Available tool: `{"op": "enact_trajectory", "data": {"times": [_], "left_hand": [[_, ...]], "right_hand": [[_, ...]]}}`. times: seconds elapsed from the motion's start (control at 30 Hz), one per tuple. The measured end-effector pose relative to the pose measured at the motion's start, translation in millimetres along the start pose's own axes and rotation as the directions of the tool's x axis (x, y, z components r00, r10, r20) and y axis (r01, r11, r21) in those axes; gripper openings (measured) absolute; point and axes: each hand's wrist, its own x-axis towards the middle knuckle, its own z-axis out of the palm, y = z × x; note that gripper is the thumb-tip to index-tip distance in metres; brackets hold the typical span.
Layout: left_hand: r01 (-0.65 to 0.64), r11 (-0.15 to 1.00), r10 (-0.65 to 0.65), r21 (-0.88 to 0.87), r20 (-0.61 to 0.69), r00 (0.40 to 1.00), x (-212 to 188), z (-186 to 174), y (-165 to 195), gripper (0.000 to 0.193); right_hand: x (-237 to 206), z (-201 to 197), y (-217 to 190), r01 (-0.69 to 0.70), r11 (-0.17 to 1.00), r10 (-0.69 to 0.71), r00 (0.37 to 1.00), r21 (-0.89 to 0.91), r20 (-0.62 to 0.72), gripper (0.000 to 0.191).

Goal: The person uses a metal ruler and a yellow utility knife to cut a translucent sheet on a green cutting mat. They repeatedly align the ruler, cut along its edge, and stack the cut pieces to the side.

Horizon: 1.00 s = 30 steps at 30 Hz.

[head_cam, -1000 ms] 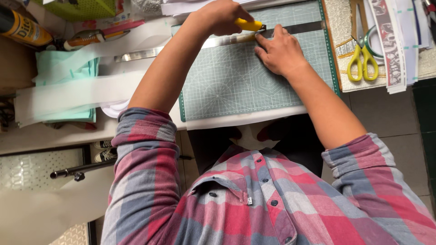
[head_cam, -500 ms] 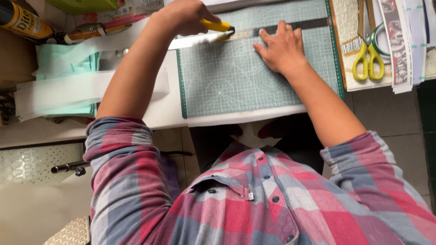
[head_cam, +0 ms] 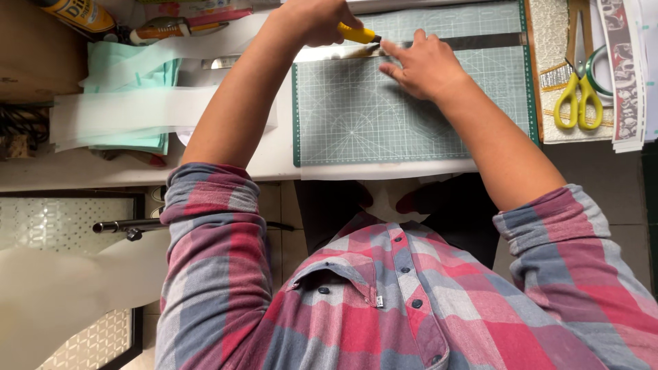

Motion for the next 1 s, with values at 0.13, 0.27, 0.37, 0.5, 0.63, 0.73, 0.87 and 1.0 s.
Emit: {"op": "enact_trajectory", "data": {"times": [0.13,0.27,0.37,0.5,0.63,0.73,0.87,1.0], "left_hand": [[0.019,0.998,-0.017,0.052,-0.042,0.999,2.0,2.5,1.4,0.049],[0.026,1.000,-0.026,-0.011,-0.049,0.998,1.6,9.2,-0.3,0.047],[0.023,0.999,-0.024,-0.030,-0.033,0.999,-4.4,11.8,-8.8,0.045],[0.185,0.975,-0.173,-0.125,0.096,0.980,-30.0,6.2,-36.2,0.048],[0.127,0.990,-0.127,-0.056,-0.007,0.992,-51.3,4.5,-51.8,0.046],[0.099,0.995,-0.096,0.026,-0.097,0.991,-50.1,6.0,-50.3,0.044],[0.150,0.988,-0.149,0.021,-0.021,0.989,-43.2,7.8,-49.4,0.046],[0.115,0.993,-0.114,0.011,-0.056,0.992,-41.0,12.0,-52.3,0.045]], "right_hand": [[2.3,-12.7,-15.0,-0.010,0.997,0.013,0.999,-0.072,0.042,0.067],[7.8,-10.1,-20.8,-0.087,0.992,0.096,0.990,-0.092,0.105,0.073],[10.8,-4.2,-20.7,-0.087,0.991,0.095,0.993,-0.102,0.075,0.078],[11.4,2.7,-16.9,-0.090,0.990,0.098,0.993,-0.113,0.070,0.082],[14.3,9.9,-15.8,-0.102,0.988,0.113,0.989,-0.114,0.094,0.087],[24.6,15.1,-23.0,0.103,0.943,-0.179,0.959,-0.318,-0.221,0.092],[32.8,18.9,-37.8,0.128,0.992,-0.128,0.992,-0.019,-0.020,0.095],[37.3,10.2,-43.1,0.118,0.990,-0.119,0.993,0.079,0.008,0.093]]}}
